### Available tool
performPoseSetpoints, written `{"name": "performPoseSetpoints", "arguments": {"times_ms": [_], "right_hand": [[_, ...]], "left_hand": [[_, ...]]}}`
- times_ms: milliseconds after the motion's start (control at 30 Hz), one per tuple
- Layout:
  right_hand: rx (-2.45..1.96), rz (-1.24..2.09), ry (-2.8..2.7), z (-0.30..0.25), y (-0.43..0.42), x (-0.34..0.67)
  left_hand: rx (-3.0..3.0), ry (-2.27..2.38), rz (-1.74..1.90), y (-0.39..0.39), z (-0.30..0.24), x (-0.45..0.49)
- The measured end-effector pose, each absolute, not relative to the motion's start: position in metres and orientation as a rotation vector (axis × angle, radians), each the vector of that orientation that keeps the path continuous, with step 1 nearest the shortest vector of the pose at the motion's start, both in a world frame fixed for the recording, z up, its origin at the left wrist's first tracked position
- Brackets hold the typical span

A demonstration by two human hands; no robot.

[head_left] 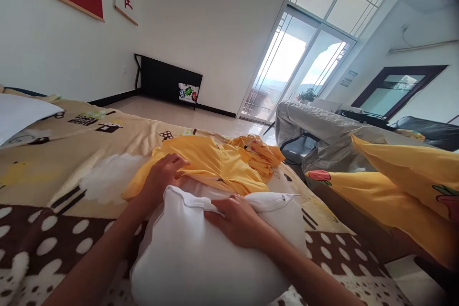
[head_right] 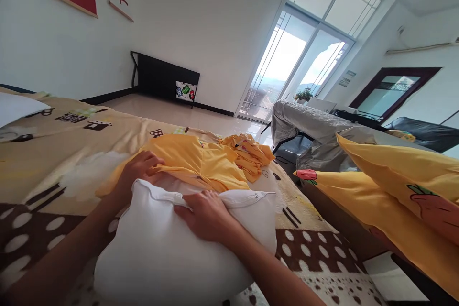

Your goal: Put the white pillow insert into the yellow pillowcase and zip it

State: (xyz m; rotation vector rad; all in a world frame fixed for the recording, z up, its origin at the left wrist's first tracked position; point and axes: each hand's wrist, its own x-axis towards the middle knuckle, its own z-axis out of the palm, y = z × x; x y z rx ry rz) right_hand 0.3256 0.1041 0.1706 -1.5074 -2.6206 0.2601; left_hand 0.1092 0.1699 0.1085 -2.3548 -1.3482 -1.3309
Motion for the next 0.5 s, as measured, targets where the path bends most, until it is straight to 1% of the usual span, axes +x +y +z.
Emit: {"name": "performPoseSetpoints", "arguments": {"times_ms": [167,333,433,500], "right_hand": [[-1.781,0.201,-2.564,0.175,0.119,0.307],[-1.857,0.076,-2.596,0.166,0.133,0.294],[-1.946,-0.005,-2.601,0.161,0.134,0.29],[-1.963,-0.02,-2.591,0.161,0.131,0.289]], "left_hand": [[-2.218,-1.479,-1.567,0.165,0.102,0.108],[-2.141,-1.516,-1.71,0.16,0.106,0.108],[-2.108,-1.505,-1.741,0.157,0.109,0.108],[-2.068,-1.456,-1.678,0.154,0.112,0.109]]}}
